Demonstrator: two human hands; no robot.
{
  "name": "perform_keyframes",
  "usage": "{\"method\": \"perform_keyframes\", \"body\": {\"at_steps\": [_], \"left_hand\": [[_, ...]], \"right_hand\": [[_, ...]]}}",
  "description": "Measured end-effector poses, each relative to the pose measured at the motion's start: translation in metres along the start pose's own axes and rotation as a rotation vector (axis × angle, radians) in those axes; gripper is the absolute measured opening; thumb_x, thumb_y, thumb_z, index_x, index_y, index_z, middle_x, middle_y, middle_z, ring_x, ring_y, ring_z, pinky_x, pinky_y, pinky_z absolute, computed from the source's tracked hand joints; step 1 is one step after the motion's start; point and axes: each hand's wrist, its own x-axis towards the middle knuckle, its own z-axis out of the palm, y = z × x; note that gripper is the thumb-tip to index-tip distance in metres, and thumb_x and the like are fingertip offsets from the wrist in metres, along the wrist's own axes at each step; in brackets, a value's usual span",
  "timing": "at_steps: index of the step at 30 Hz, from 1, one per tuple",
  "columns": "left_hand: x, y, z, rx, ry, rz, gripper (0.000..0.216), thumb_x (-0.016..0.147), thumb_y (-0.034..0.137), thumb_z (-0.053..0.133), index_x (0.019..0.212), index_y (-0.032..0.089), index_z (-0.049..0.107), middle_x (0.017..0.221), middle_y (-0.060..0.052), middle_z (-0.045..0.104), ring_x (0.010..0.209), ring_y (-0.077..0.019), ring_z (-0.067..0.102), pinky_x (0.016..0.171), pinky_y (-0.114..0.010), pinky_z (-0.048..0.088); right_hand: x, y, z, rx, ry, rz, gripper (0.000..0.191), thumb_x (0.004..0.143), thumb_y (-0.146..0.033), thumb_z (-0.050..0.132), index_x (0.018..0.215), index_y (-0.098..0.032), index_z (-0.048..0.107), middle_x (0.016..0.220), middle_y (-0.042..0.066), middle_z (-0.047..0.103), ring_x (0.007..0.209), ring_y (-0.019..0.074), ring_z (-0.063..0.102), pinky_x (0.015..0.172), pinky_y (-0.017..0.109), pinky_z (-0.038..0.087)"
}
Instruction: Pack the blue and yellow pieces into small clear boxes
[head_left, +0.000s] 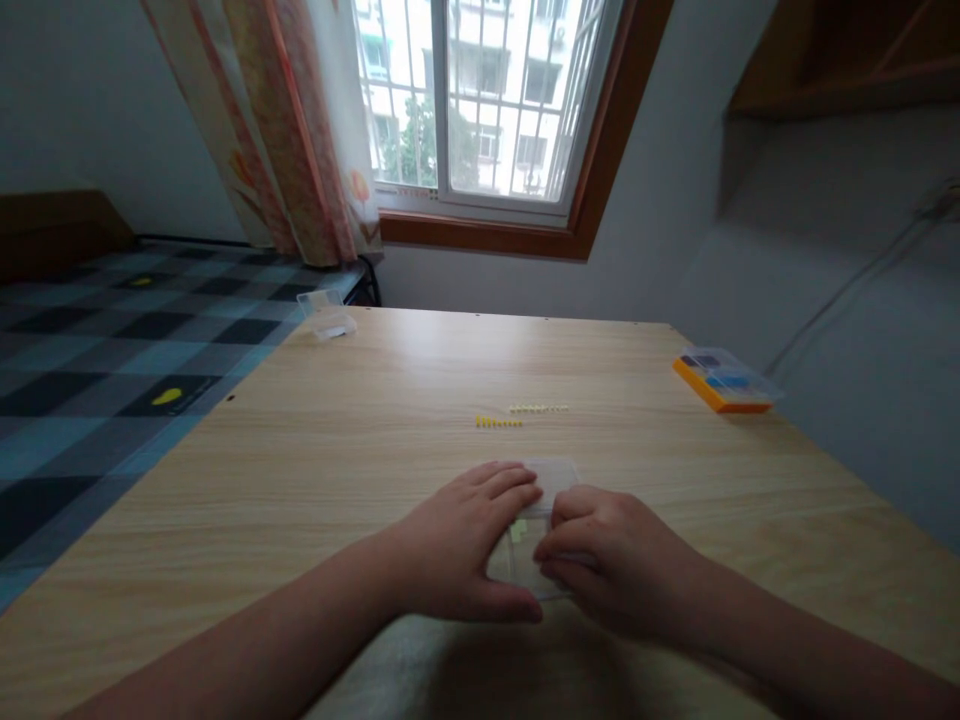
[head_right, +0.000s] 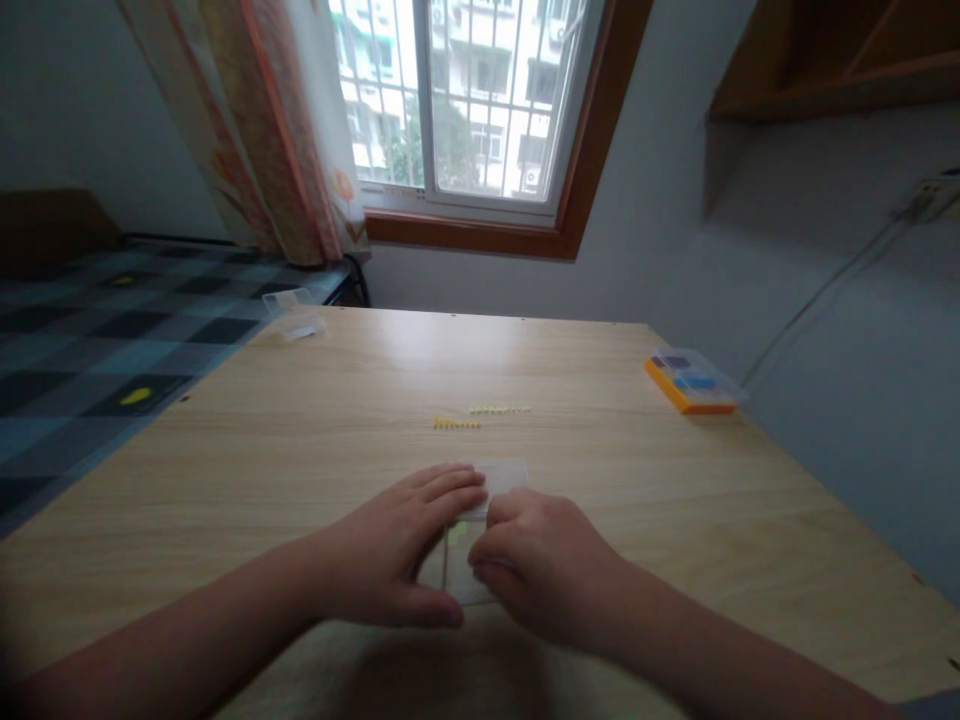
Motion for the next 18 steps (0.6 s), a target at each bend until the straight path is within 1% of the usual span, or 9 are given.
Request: {"method": "perform_keyframes", "body": {"at_steps": [3, 7, 12, 18], "left_hand": [[0.0, 0.001, -0.001, 0.008, -0.013, -0.009, 0.093, 0.076, 0.071, 0.073, 0.146, 0.013, 0.051, 0.156, -0.02, 0.046, 0.147, -0.0376, 0.04, 0.122, -0.053, 0.031], [0.0, 0.0, -0.001, 0.013, -0.014, -0.012, 0.094, 0.076, 0.069, 0.073, 0.147, 0.012, 0.05, 0.158, -0.02, 0.044, 0.147, -0.0375, 0.039, 0.122, -0.053, 0.032], [0.0, 0.0, 0.0, 0.01, -0.018, -0.019, 0.095, 0.075, 0.071, 0.074, 0.147, 0.014, 0.05, 0.158, -0.019, 0.044, 0.147, -0.0381, 0.039, 0.122, -0.053, 0.031], [0.001, 0.0, 0.0, 0.018, -0.019, -0.011, 0.095, 0.076, 0.069, 0.075, 0.147, 0.012, 0.05, 0.157, -0.021, 0.044, 0.147, -0.0372, 0.039, 0.122, -0.053, 0.031]], "right_hand": [[-0.001, 0.004, 0.0, 0.034, 0.035, -0.005, 0.012, 0.087, -0.016, 0.068, 0.087, -0.025, 0.077, 0.084, 0.0, 0.066, 0.082, 0.0146, 0.061, 0.072, 0.026, 0.039], [-0.005, 0.009, -0.008, 0.053, 0.058, -0.063, 0.015, 0.095, -0.023, 0.062, 0.092, -0.025, 0.077, 0.084, 0.001, 0.063, 0.08, 0.0145, 0.057, 0.071, 0.027, 0.038], [-0.007, 0.009, -0.01, 0.023, 0.022, -0.16, 0.027, 0.099, -0.03, 0.055, 0.083, -0.021, 0.074, 0.081, 0.003, 0.059, 0.073, 0.0142, 0.052, 0.066, 0.028, 0.033], [-0.005, 0.01, -0.005, -0.012, 0.025, -0.171, 0.03, 0.101, -0.034, 0.051, 0.087, -0.022, 0.075, 0.08, 0.003, 0.057, 0.071, 0.015, 0.05, 0.065, 0.029, 0.03]]}}
